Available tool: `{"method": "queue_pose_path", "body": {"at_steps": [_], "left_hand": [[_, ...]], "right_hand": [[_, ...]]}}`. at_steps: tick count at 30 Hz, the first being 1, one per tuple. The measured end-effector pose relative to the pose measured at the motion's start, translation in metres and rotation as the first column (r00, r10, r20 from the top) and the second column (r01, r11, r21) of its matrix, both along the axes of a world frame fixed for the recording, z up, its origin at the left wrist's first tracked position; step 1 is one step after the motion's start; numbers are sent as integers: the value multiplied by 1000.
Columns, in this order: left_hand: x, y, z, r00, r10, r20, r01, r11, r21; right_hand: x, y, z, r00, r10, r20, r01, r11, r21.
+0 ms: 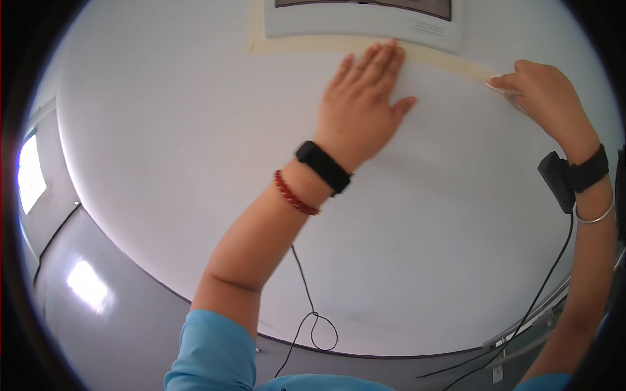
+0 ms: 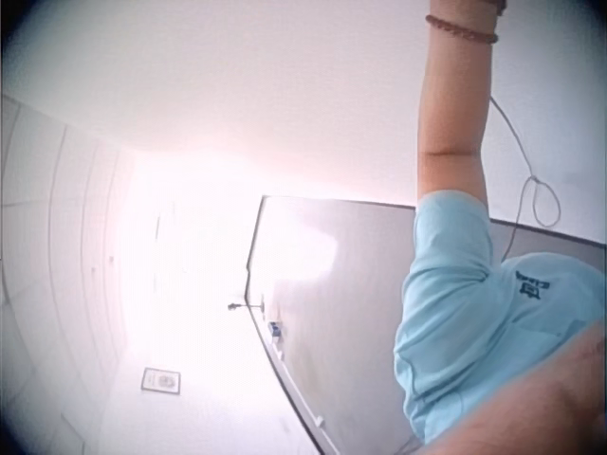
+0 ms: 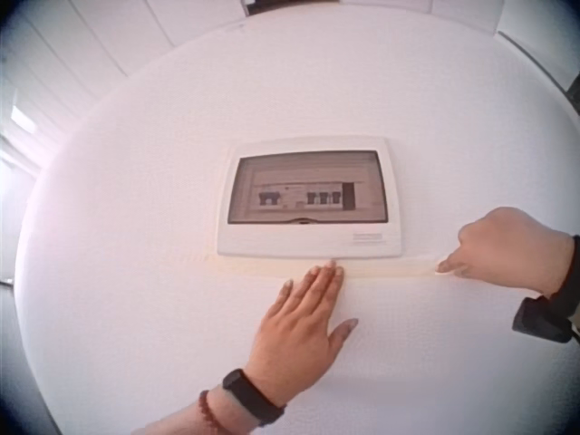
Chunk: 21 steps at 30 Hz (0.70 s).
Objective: Applying masking tape around a wall-mounted panel and then using a paint roller over the taped area.
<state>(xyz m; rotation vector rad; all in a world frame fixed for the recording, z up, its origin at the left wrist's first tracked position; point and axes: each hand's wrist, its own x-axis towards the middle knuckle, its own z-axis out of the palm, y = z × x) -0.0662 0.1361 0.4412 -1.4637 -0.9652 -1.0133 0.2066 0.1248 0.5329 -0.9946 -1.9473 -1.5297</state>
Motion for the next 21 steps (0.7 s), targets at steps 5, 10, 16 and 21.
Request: {"method": "queue_pose_path", "body": {"at_steps": [5, 10, 16, 21], "left_hand": [[-70, -7, -39, 986, 153, 73, -148, 987, -65], [-106, -21, -48, 981, 149, 125, -139, 987, -81], [-84, -15, -53, 928, 357, 111, -359, 933, 0], [-62, -26, -52, 921, 331, 205, -354, 931, 86]], "right_hand": [[24, 24, -39, 999, 25, 28, -24, 999, -44], [46, 39, -51, 996, -79, -50, 76, 995, -63], [77, 43, -60, 998, -42, -44, 39, 997, -69], [77, 40, -49, 1000, 14, -2, -14, 1000, -27]]}}
